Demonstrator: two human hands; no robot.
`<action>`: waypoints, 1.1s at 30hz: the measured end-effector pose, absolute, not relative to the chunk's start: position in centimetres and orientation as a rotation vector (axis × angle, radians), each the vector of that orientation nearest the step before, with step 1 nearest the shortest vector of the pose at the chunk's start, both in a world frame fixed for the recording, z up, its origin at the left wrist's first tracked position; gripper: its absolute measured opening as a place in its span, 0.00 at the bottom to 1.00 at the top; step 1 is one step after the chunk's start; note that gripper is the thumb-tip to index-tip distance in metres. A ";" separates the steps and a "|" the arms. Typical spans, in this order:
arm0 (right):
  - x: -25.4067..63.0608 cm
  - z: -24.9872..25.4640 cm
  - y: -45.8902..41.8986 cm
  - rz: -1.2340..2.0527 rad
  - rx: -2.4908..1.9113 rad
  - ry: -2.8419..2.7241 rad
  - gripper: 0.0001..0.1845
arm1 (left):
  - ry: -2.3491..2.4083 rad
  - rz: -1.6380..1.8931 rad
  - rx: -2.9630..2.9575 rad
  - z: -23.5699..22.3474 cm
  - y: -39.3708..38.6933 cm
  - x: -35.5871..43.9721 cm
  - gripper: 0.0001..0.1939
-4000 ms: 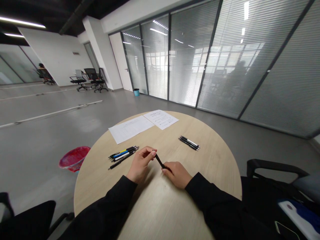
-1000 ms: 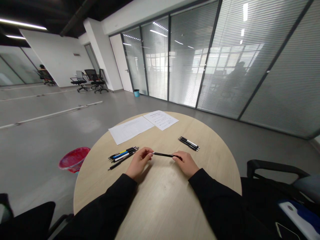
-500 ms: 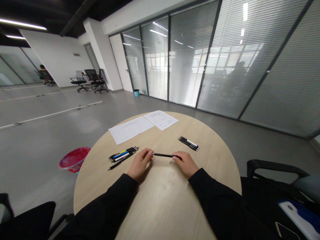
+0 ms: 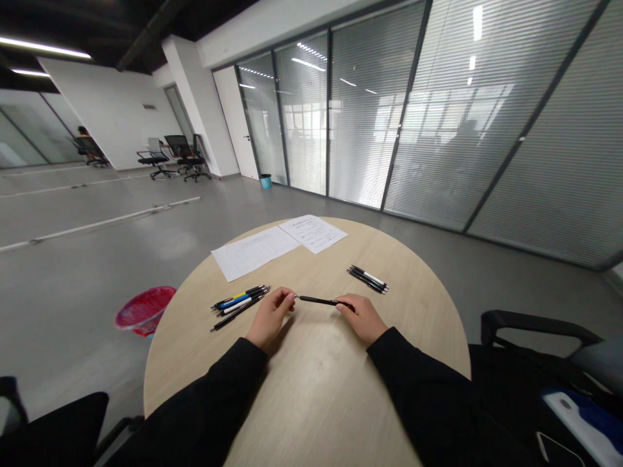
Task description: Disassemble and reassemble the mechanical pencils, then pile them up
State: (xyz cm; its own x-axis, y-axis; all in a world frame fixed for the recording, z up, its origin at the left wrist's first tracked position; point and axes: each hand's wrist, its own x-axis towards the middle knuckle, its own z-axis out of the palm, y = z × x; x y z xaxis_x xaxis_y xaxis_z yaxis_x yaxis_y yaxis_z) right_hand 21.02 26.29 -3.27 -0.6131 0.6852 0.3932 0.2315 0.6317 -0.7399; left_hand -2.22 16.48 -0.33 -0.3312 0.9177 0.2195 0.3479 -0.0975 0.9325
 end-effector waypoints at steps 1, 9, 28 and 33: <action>21.0 -3.3 26.3 0.860 -0.713 -2.168 0.11 | 1.674 1.458 1.369 -0.4 16.5 -2.3 0.16; 21.0 -3.6 26.5 0.903 -0.748 -2.110 0.11 | 1.643 1.653 1.190 -1.0 16.7 -2.6 0.18; 21.0 -3.6 26.4 0.849 -0.776 -2.153 0.11 | 1.493 1.667 1.075 -1.4 16.9 -2.1 0.16; 21.0 -3.6 26.4 0.840 -0.781 -2.157 0.11 | 1.499 1.637 1.110 -1.2 16.8 -2.1 0.14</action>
State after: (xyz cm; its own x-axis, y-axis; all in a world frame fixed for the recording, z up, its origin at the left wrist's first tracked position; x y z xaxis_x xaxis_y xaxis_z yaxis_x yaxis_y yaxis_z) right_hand 21.00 26.44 -3.62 -0.5850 0.7196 0.3741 0.2770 0.6108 -0.7417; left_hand -2.12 16.79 -1.21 -0.4317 0.8881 0.1578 0.0790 -0.1371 0.9874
